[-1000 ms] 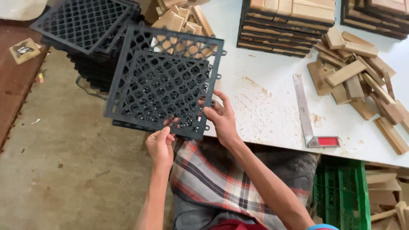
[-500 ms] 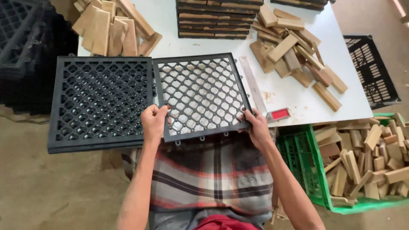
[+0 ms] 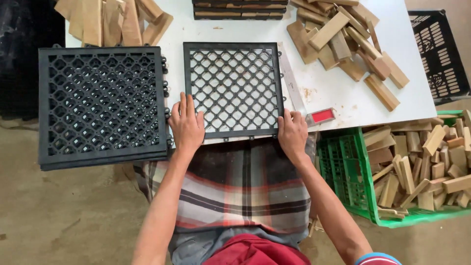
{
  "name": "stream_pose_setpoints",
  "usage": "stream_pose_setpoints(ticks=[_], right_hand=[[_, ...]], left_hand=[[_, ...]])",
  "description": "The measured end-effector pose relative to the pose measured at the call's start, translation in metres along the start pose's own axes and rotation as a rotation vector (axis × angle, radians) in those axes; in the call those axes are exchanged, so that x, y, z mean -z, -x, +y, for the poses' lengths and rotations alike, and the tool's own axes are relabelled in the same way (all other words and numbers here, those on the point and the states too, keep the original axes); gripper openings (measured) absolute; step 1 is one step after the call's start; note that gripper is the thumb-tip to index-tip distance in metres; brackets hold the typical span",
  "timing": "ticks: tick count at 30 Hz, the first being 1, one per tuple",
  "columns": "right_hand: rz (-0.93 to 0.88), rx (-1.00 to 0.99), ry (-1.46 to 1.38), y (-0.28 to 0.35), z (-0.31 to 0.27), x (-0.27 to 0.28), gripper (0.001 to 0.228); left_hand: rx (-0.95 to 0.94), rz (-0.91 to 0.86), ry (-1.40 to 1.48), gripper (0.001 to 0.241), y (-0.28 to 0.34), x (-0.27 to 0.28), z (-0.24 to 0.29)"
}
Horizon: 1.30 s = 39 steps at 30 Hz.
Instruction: Assembling wooden floor tiles by placing small wood blocks into a plastic grid base on a workbench.
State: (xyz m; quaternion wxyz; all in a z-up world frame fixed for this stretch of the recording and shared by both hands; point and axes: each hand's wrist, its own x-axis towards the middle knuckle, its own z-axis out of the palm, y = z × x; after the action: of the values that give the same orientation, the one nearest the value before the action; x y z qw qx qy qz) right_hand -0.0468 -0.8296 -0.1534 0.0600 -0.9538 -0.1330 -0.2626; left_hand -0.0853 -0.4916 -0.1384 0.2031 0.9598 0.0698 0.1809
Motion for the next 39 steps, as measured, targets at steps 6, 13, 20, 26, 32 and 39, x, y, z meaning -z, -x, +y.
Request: stream_pose_setpoints(ticks=[6, 13, 20, 26, 32, 39], right_hand=[[0.044, 0.023, -0.025, -0.001, 0.002, -0.001, 0.030], [0.042, 0.080, -0.124, 0.007, -0.006, 0.014, 0.045], [0.053, -0.158, -0.132, 0.048, 0.060, 0.033, 0.047], [-0.064, -0.558, -0.106, 0.157, 0.155, 0.072, 0.050], [-0.358, -0.959, -0.171, 0.280, 0.213, 0.073, 0.058], [-0.106, -1.005, -0.437, 0.215, 0.149, 0.079, 0.036]], left_hand=[[-0.006, 0.028, 0.064, 0.056, 0.007, -0.005, -0.006], [-0.038, 0.071, 0.430, 0.053, 0.020, 0.005, -0.015], [-0.298, 0.074, 0.183, 0.052, 0.023, -0.003, -0.031], [-0.369, 0.133, 0.128, 0.060, 0.017, 0.024, 0.008], [-0.348, 0.086, 0.088, 0.068, 0.019, 0.025, 0.018], [-0.423, 0.057, -0.163, 0.037, 0.007, 0.030, 0.019]])
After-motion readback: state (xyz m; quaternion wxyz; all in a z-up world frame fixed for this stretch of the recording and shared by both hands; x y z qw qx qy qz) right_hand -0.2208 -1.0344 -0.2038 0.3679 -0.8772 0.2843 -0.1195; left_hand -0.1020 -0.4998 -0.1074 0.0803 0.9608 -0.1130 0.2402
